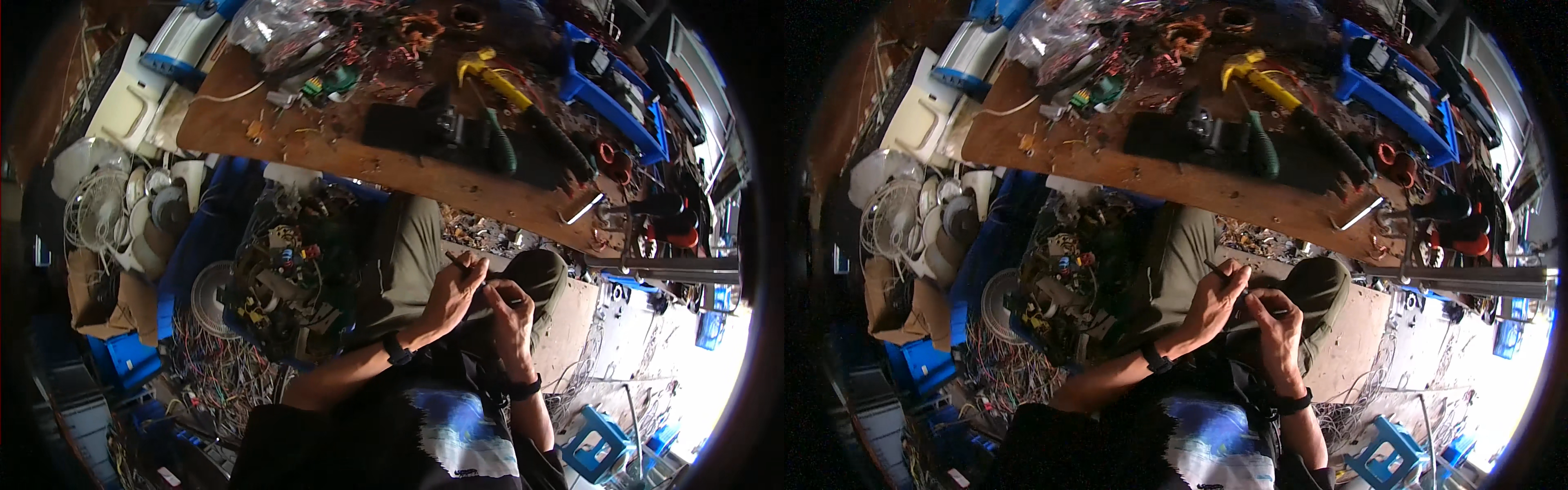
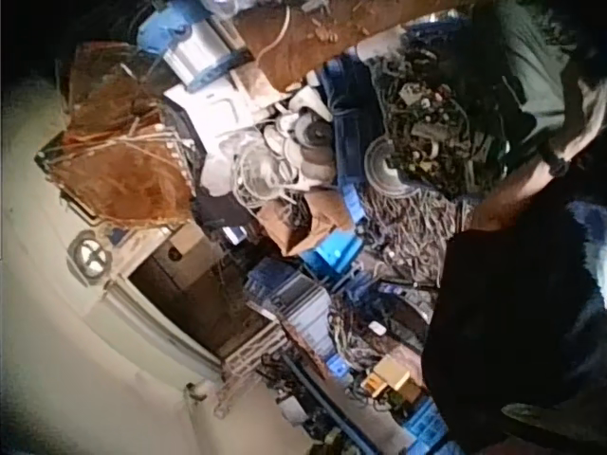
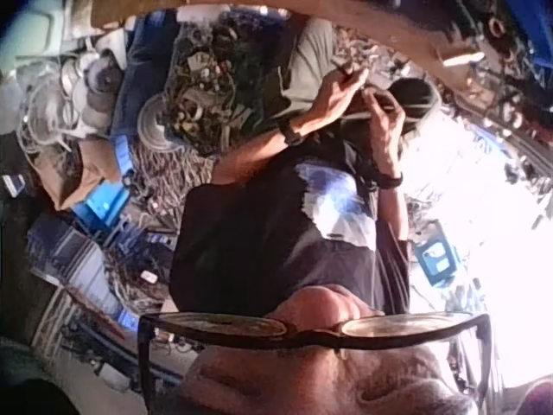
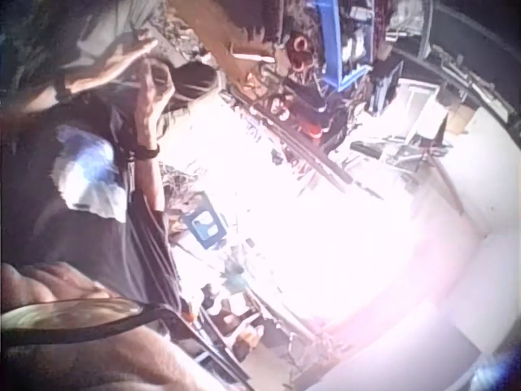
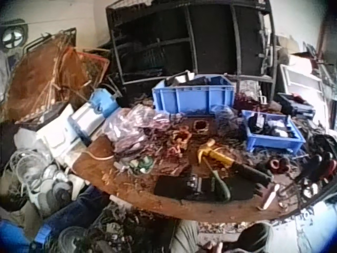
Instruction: The person assembles a small metal component using a wrench and then attaches it to a larger black electronic device. They use a screwdriver to secure the assembly with screws, manipulating the parts and tools with both hands.
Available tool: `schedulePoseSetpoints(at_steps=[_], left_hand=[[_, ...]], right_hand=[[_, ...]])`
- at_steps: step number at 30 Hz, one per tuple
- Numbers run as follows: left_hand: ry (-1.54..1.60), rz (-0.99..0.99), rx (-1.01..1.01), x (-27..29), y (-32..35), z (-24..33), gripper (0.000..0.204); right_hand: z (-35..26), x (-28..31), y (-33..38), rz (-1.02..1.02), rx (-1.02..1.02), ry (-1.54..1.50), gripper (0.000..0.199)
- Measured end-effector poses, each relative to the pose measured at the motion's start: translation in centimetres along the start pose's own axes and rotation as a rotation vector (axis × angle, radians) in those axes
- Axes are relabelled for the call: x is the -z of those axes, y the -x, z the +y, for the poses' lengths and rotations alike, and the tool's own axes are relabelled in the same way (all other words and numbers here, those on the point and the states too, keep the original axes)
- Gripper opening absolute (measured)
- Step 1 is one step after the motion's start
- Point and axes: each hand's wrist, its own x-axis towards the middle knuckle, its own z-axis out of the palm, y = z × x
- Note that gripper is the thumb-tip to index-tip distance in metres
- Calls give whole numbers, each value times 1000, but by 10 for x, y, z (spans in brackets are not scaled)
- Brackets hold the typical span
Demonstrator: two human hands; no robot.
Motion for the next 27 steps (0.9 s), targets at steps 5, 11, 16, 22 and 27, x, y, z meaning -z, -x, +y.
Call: schedulePoseSetpoints(at_steps=[5,11,16,22,27], left_hand=[[73,20,50,14,-2,6,33],[34,-11,50,34,-2,10,29],[134,30,-37,40,3,10,30],[249,-1,149,47,4,16,31],[504,22,410,50,2,26,36]], right_hand=[[3,-15,-6,-10,29,21,20],[-3,-23,-13,-94,-33,-4,19],[-3,-32,-15,-120,-29,89,20],[1,-33,-17,-153,146,206,23],[-3,-16,-24,-171,-50,-143,30]])
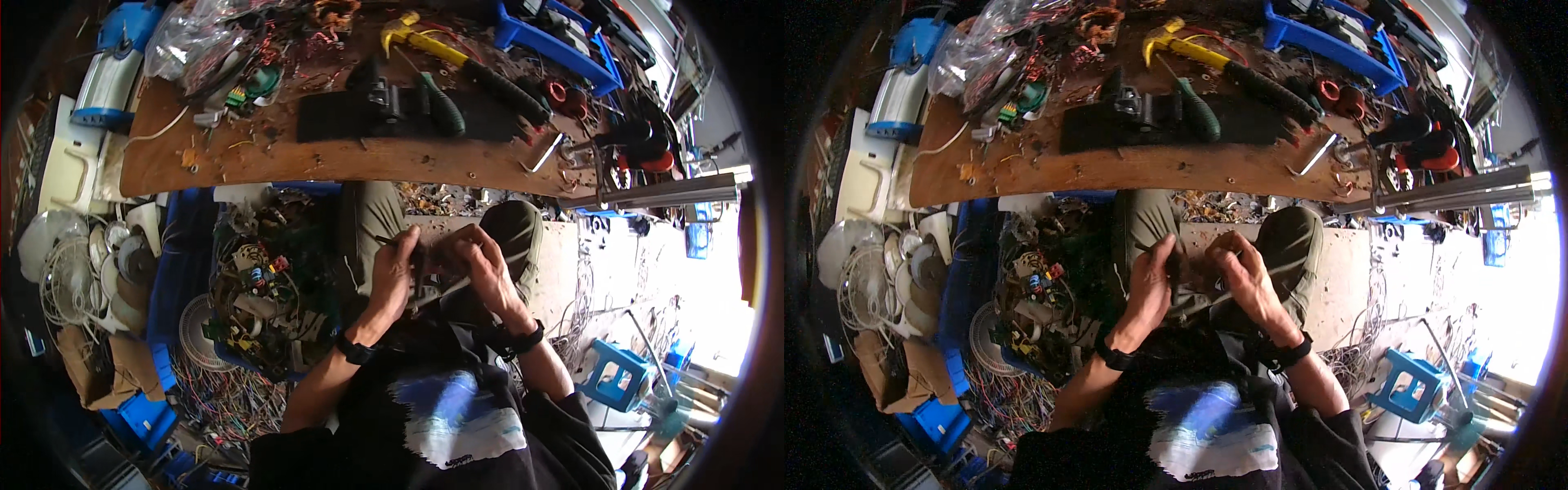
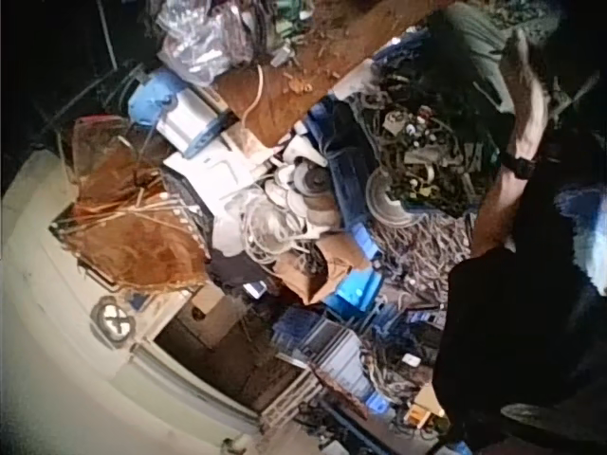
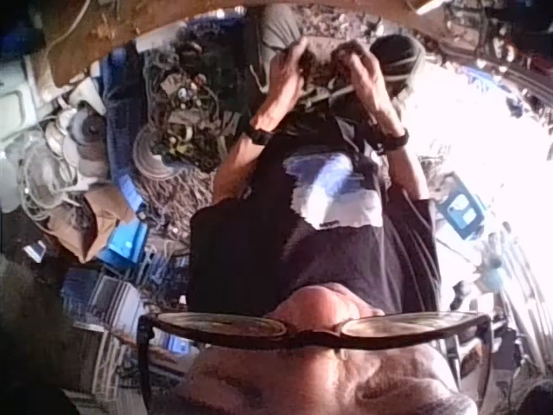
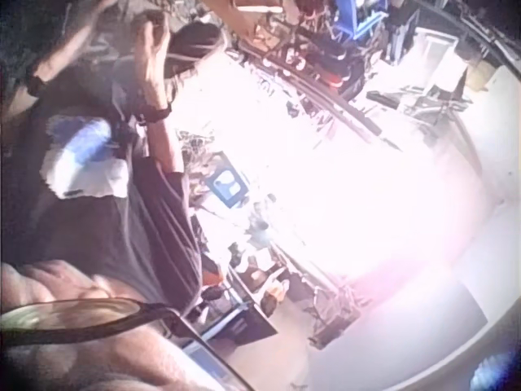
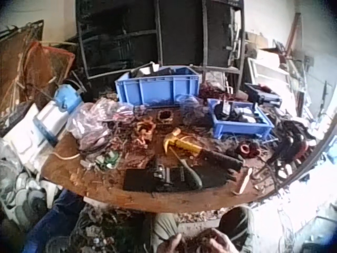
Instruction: The person assembles a small metal component using a wrench and then attaches it to a larger black electronic device. They use a screwdriver to secure the assembly with screws, manipulating the parts and tools with both hands.
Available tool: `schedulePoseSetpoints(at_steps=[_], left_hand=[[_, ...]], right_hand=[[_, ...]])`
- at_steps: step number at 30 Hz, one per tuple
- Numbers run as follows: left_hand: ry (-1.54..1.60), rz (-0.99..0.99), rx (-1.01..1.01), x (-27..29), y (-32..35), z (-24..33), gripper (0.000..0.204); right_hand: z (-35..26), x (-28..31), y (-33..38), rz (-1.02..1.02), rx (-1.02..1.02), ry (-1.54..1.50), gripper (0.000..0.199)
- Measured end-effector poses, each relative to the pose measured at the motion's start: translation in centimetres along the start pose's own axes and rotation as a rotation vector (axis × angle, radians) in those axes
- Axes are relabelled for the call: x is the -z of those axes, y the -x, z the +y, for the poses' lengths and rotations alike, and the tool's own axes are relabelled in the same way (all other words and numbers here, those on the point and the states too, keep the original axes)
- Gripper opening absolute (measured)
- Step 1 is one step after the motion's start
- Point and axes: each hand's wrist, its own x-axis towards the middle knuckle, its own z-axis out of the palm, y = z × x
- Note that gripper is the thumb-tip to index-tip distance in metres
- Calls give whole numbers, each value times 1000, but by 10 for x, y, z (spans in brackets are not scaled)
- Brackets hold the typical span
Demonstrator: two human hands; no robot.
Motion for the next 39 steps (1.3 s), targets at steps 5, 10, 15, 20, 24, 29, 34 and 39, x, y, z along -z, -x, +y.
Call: schedulePoseSetpoints(at_steps=[5,10,15,20,24,29,34,39], left_hand=[[65,-4,18,-1,-6,4,35],[83,-22,-48,-7,-13,-2,35],[-67,10,-110,-16,-16,-6,27],[-308,55,-143,-25,-11,-7,24],[-313,27,-189,-33,-11,-10,24],[-267,-30,-268,-37,-14,-15,19],[-332,-121,-371,-38,-15,-16,13],[-555,-184,-429,-40,-10,-6,12]], right_hand=[[5,14,11,139,-260,184,41],[22,26,16,-22,-173,132,34],[17,23,16,24,96,30,28],[-1,21,11,67,180,103,34],[-6,31,16,16,138,112,39],[-7,38,18,-33,77,-12,41],[-8,39,22,-65,-66,-204,38],[-12,41,23,-38,-132,-352,38]])
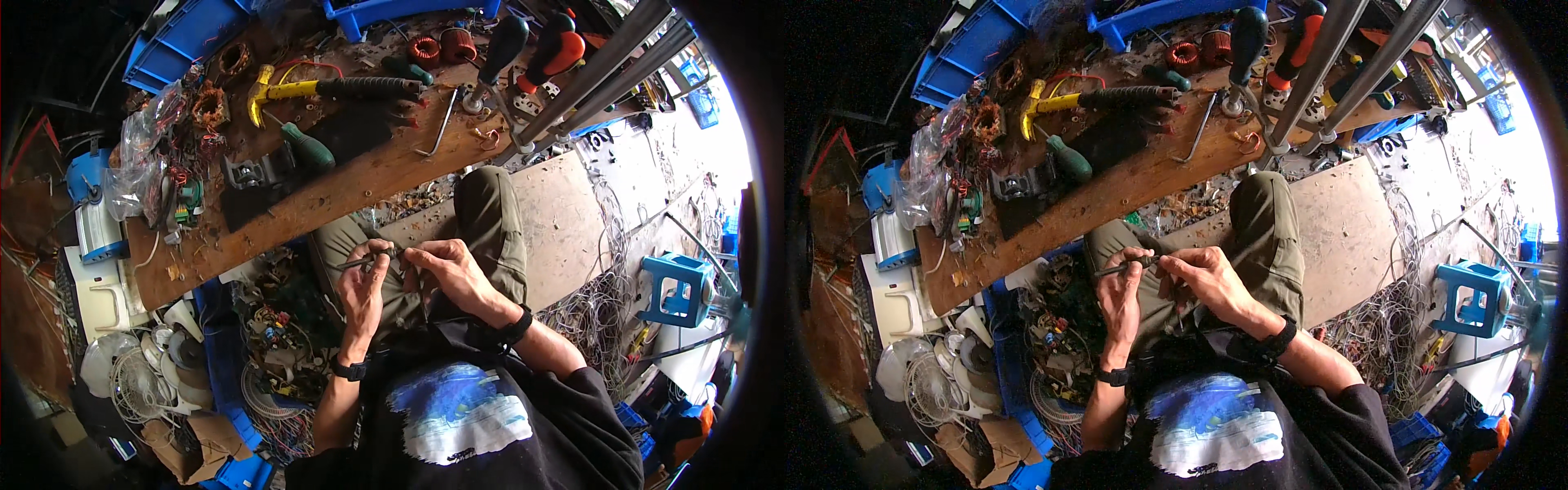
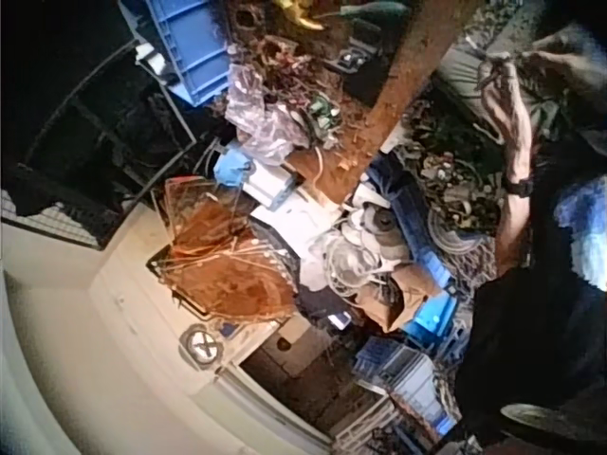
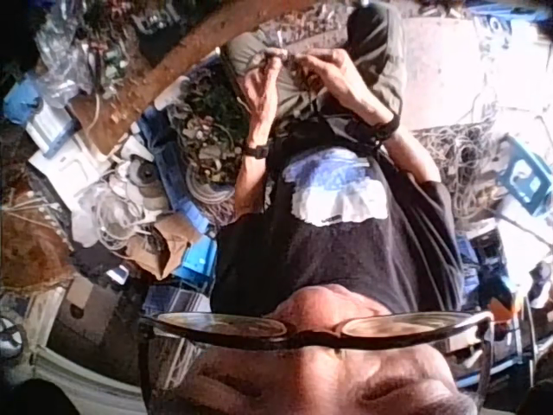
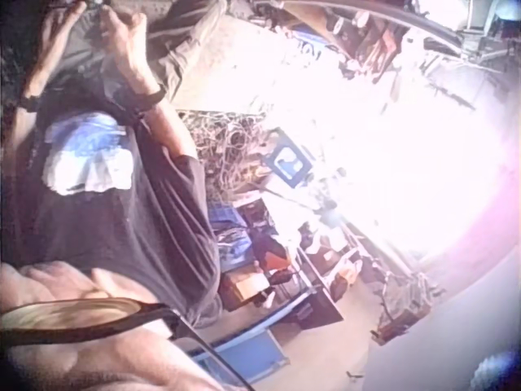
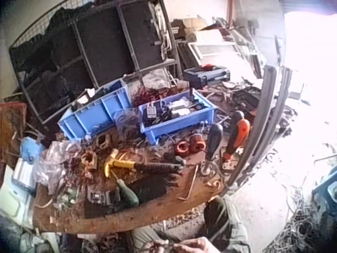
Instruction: The person assembles a small metal component using a wrench and then attaches it to a larger black electronic device. They use a screwdriver to secure the assembly with screws, manipulating the parts and tools with both hands.
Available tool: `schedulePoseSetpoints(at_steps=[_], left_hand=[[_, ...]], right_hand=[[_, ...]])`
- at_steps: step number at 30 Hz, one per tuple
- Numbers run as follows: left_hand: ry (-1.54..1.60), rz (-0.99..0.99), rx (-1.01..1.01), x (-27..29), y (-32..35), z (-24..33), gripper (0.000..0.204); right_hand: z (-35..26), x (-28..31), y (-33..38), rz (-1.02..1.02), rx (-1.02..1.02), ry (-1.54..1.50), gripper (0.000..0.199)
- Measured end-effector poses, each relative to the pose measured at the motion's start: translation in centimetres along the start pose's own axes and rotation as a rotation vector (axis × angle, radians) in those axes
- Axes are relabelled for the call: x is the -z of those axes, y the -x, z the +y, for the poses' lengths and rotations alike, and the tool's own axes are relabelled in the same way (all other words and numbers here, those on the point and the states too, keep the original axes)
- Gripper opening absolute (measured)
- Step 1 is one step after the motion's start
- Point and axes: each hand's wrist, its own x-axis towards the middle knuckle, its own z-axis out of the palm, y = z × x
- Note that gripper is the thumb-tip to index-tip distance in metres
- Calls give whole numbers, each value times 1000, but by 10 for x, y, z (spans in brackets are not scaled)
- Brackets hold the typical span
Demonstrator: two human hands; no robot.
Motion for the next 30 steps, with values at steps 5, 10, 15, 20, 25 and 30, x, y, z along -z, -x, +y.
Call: schedulePoseSetpoints(at_steps=[5,10,15,20,25,30], left_hand=[[25,-68,69,6,3,12,22],[286,29,333,11,7,25,21],[381,-23,415,5,12,38,21],[392,-86,381,1,11,44,21],[433,-73,396,0,9,47,22],[385,-112,423,4,8,50,23]], right_hand=[[-5,4,8,-58,183,276,31],[-13,7,9,20,1033,1013,21],[-27,19,10,-58,1115,1156,49],[-28,15,12,62,1080,962,33],[-28,12,18,38,979,831,32],[-35,17,20,-72,943,869,33]])
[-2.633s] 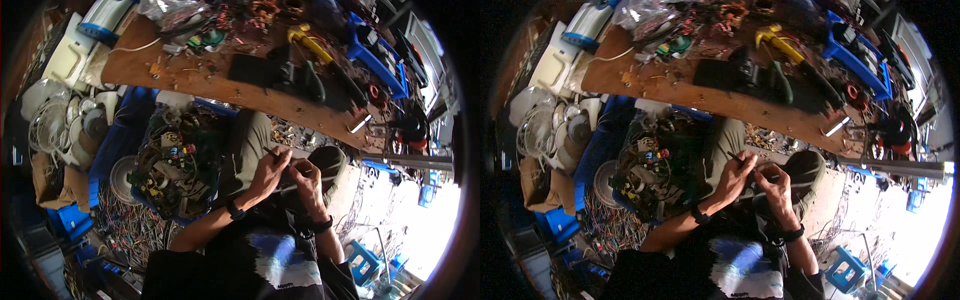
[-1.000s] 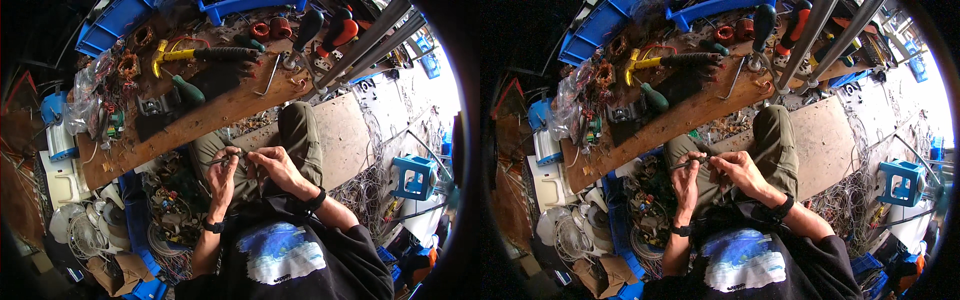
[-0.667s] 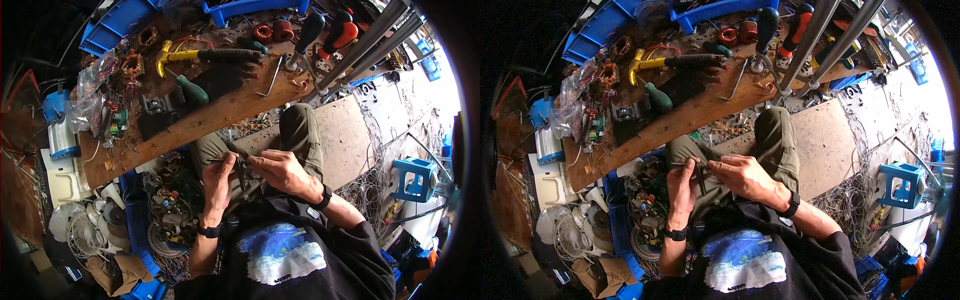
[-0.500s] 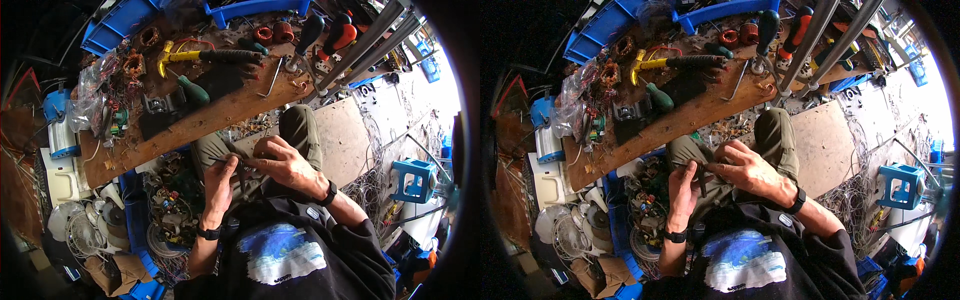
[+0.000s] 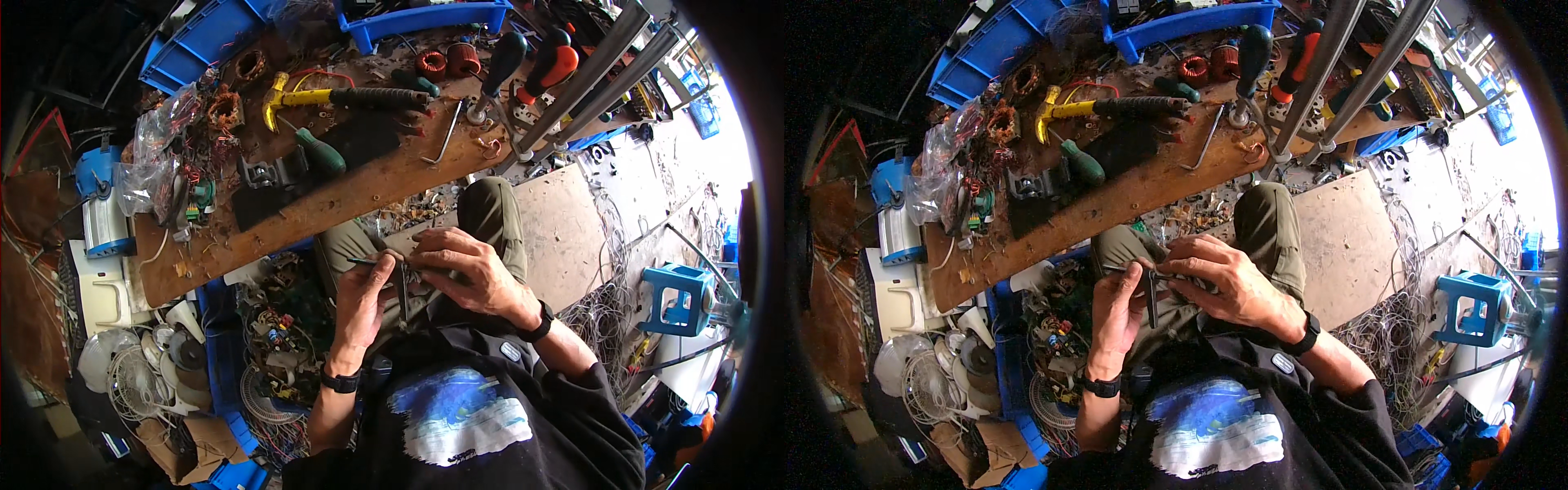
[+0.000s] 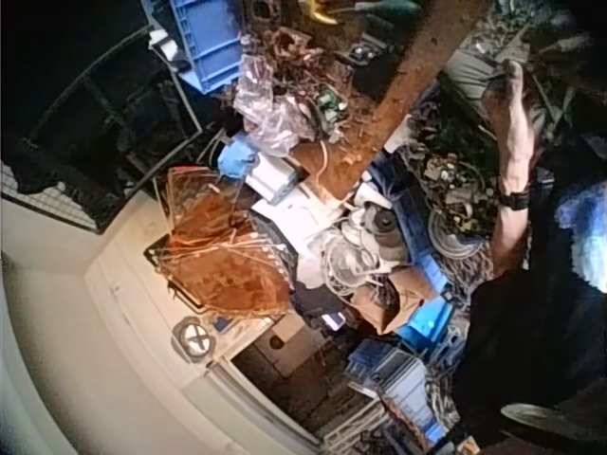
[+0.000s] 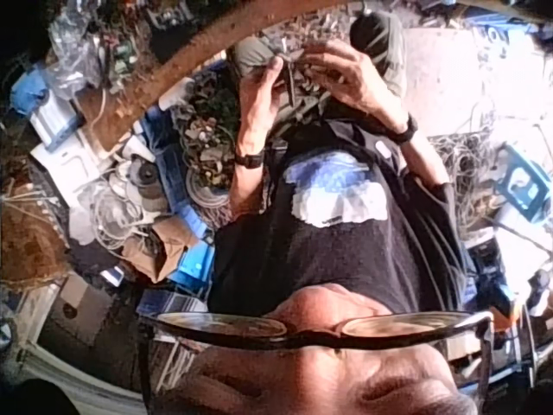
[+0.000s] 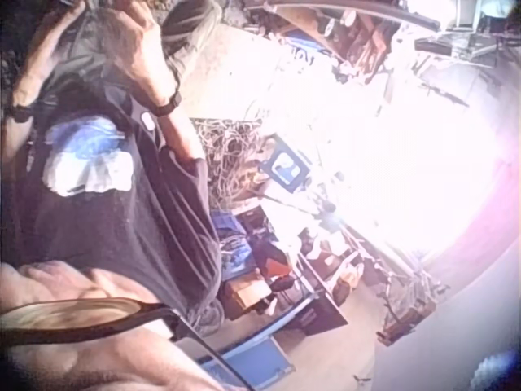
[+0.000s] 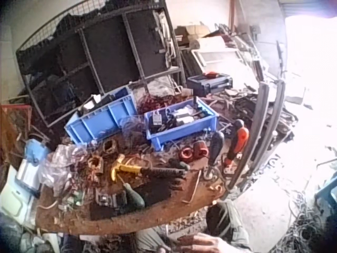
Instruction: The person assembles a small metal component using a wrench and then attaches it to a larger black electronic device. They use a screwdriver to secure the assembly with screws, manipulating the parts and tools with both hands.
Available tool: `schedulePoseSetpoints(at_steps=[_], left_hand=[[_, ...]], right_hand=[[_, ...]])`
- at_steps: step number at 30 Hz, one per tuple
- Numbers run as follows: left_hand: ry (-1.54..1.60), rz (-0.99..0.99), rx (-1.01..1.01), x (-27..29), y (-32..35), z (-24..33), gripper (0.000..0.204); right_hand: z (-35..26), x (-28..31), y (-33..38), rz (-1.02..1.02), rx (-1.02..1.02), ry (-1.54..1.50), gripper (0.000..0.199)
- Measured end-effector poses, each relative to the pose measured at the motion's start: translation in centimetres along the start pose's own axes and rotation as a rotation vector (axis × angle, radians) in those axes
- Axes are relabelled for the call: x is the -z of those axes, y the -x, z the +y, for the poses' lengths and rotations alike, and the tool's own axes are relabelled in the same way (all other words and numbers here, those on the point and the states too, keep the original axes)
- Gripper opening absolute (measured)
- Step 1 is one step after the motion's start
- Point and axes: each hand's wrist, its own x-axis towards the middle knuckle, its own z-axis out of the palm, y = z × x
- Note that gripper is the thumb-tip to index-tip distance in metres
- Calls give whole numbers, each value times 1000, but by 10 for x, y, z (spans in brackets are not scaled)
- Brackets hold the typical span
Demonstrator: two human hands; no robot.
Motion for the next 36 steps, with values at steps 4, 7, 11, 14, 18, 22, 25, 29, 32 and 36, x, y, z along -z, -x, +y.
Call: schedulePoseSetpoints(at_steps=[4,7,11,14,18,22,25,29,32,36], left_hand=[[-296,-36,46,7,3,7,27],[-394,-53,63,8,4,5,27],[-329,-101,45,2,3,-5,25],[-182,-191,39,-3,5,-7,27],[-327,-195,-134,-8,6,-6,23],[-434,-140,-239,-8,12,-1,21],[-363,-137,-206,-6,14,3,21],[-464,-100,-272,-1,17,4,21],[-533,16,-343,3,13,1,20],[-299,143,-457,8,5,-7,20]], right_hand=[[2,17,-3,-125,163,107,35],[-6,22,-1,-163,176,200,37],[-14,25,-2,-150,98,207,45],[-18,25,-4,-115,70,229,49],[-20,25,-8,-108,45,279,52],[-24,30,-9,13,-114,374,81],[-27,29,-11,94,-485,-148,74],[-30,23,-14,14,-613,-23,25],[-38,13,-11,67,-497,-155,12],[-48,-2,2,-72,-442,-226,21]])
